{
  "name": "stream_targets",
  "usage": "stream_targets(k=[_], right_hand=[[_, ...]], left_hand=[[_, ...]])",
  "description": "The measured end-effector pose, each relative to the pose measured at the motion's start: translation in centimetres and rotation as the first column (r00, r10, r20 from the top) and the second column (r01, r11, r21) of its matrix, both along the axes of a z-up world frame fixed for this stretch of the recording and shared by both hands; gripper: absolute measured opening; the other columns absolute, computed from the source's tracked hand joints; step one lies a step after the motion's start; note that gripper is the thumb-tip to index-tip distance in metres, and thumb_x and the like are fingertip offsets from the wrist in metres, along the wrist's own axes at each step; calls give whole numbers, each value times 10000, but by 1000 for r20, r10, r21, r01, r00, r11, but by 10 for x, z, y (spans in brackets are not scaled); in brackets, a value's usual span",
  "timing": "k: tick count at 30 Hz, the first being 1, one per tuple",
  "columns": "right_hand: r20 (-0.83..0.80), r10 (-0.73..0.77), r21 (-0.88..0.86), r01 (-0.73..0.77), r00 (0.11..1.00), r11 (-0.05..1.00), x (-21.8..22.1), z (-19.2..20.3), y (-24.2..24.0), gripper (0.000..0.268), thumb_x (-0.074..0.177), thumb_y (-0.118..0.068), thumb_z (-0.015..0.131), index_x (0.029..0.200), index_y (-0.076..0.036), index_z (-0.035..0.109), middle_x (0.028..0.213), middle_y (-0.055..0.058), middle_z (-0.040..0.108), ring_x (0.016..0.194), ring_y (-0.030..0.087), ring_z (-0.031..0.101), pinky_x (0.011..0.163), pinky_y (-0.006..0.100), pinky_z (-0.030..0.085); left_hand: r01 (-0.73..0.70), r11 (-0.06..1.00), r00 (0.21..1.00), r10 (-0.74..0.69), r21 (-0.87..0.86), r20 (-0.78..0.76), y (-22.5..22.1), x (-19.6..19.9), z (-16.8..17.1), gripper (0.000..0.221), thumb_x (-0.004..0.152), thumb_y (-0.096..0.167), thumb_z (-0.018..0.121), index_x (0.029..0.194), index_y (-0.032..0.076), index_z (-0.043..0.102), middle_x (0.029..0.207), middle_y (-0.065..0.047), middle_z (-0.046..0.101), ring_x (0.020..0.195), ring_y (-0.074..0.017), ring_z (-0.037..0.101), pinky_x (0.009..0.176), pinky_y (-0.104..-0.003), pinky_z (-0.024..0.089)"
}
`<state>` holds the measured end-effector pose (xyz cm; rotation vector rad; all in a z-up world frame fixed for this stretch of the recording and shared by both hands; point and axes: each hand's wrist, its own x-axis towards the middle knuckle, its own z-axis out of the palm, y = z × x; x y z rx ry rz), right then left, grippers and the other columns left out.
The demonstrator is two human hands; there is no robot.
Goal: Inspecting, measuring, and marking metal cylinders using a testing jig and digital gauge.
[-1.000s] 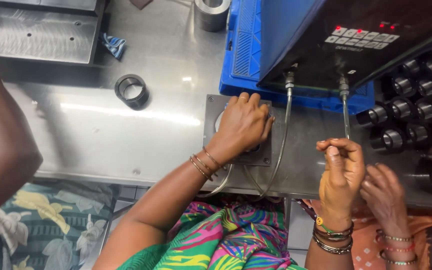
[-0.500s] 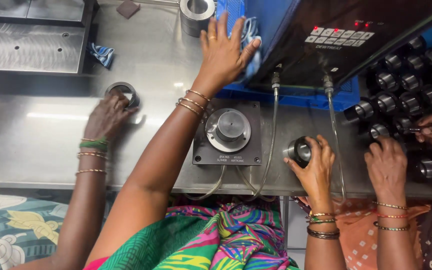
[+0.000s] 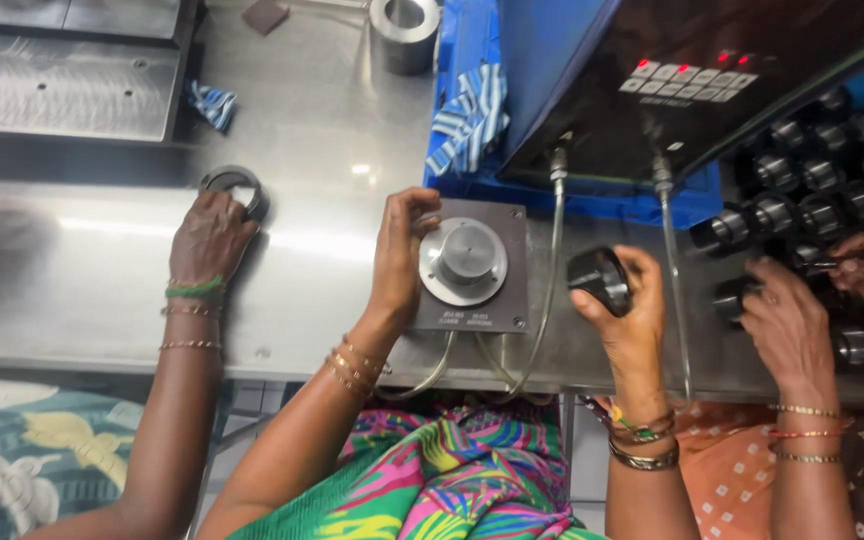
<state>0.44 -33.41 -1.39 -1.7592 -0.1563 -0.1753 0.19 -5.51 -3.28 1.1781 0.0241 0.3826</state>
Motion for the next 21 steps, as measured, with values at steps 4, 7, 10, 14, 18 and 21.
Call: stream_targets(k=[4,7,10,14,18,21], right_hand=[[31,70,-319,-56,997,946,-5,57,75,812,592,-365,955,1272,-128,578,1117,29,717,1058,166,698,975,373,567],[404,274,-631,49,873,774,2,55,108,839,558,-414,991,1251,-125,617,1215,138,678,1240,299,577,1157,534,325],[432,334,-650,33,838,759,7,51,124,823,605,-462,964,1268,-137,600,1210,71,700,1315,325,555,1199,562,236],[375,306,-680,35,875,733,8,42,127,861,622,-464,956,1317,-122,581,1241,116,671,1321,315,507,1169,530,257],[348,346,-544,-114,871,832,0,43,107,1025,620,-466,882,1431,-28,435,1361,257,532,1305,423,420,1069,523,338],[136,156,-399,-90,978,912,-1,43,61,694,827,-435,827,1378,-131,535,1192,96,708,1172,265,677,1050,423,530]], left_hand=[[7,983,1000,-6,-183,3,1,6,-10,491,1121,461,352,1251,27,541,1205,-100,560,1173,-193,543,1076,-379,452],[14,970,1000,-10,-242,15,3,4,-12,476,1123,455,383,1249,25,547,1168,-98,551,1139,-189,543,1065,-384,463],[6,972,1000,0,-236,23,4,3,-11,486,1112,467,392,1254,29,547,1164,-91,552,1140,-182,544,1059,-381,470],[2,982,1000,-2,-188,1,5,3,-5,507,1094,494,404,1265,38,546,1173,-89,554,1152,-184,551,1048,-382,481],[-57,967,996,38,248,78,2,-5,6,676,899,565,664,1321,57,520,1204,-132,499,1164,-246,537,1041,-387,480],[-167,674,986,93,720,141,-11,-20,29,933,609,515,920,1329,82,513,1215,-182,433,1167,-350,480,1005,-450,437]])
